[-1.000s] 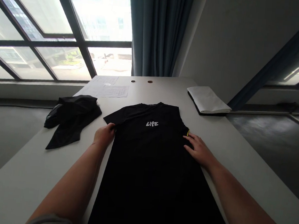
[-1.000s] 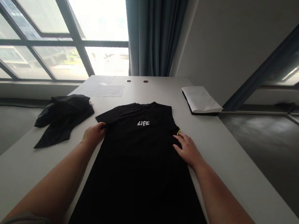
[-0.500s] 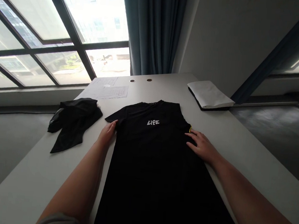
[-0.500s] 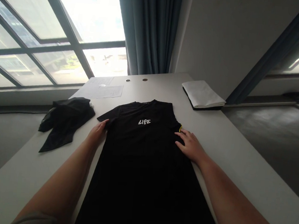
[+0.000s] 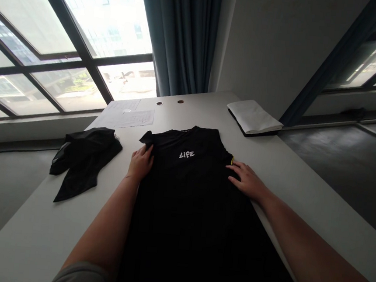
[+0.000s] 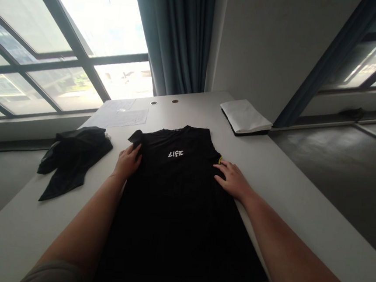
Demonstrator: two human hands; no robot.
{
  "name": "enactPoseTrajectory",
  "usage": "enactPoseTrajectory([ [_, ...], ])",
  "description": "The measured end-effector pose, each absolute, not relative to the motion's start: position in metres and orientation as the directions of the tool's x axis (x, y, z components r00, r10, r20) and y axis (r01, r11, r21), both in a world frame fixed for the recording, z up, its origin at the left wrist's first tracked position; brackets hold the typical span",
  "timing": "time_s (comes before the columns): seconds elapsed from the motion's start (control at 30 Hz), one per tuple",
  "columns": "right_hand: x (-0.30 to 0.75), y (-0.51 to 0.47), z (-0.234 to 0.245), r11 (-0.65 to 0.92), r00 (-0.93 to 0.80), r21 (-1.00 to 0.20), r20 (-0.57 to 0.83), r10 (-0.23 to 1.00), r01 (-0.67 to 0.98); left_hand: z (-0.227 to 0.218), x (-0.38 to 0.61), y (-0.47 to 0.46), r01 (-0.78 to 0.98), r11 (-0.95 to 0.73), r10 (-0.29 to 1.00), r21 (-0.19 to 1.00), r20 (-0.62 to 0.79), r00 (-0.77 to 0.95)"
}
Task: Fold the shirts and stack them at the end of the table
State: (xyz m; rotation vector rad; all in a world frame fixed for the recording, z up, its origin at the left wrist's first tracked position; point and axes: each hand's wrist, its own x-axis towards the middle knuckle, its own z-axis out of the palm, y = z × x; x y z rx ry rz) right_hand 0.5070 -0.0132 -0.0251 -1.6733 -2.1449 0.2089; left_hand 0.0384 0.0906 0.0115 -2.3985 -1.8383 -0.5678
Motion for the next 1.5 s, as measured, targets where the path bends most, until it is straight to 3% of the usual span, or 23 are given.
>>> enactPoseTrajectory([
  [0.1,0.507,-0.013,-0.026,0.268,-0.194,-0.363,0.228,0.954,0.893,0.016,0.059,0.08,0.873,-0.485,0.852,0.062,0.261,0.454],
  [0.23,0.508,-0.014,-0.027,0.256,-0.185,-0.365,0.218,0.958,0.895,0.014,0.072,0.071,0.789,-0.601,0.798,0.123,0.134,0.587],
  [0.37,0.508,-0.015,-0.025,0.257,-0.188,-0.368,0.211,0.959,0.894,0.007,0.065,0.07,0.845,-0.505,0.863,0.176,0.082,0.498],
  [0.5,0.506,-0.016,-0.022,0.251,-0.185,-0.358,0.206,0.961,0.899,-0.004,0.06,0.075,0.92,-0.369,0.928,0.132,0.005,0.371],
  [0.7,0.507,-0.015,-0.024,0.256,-0.189,-0.355,0.213,0.959,0.899,-0.012,0.066,0.081,0.967,-0.227,0.974,0.115,0.019,0.226],
  [0.97,0.508,-0.015,-0.027,0.25,-0.183,-0.375,0.206,0.961,0.893,-0.008,0.099,0.103,0.979,-0.202,0.979,0.008,0.0,0.202],
  [1.13,0.507,-0.015,-0.027,0.259,-0.186,-0.37,0.221,0.957,0.892,-0.008,0.135,0.147,0.968,-0.239,0.967,0.082,-0.072,0.245],
  [1.33,0.505,-0.017,-0.024,0.241,-0.179,-0.376,0.191,0.965,0.895,-0.014,0.133,0.194,0.985,0.058,0.998,0.164,-0.032,-0.053],
  [1.5,0.502,-0.02,-0.019,0.234,-0.184,-0.363,0.168,0.968,0.902,-0.015,0.115,0.206,0.976,0.144,0.989,0.164,-0.036,-0.14],
])
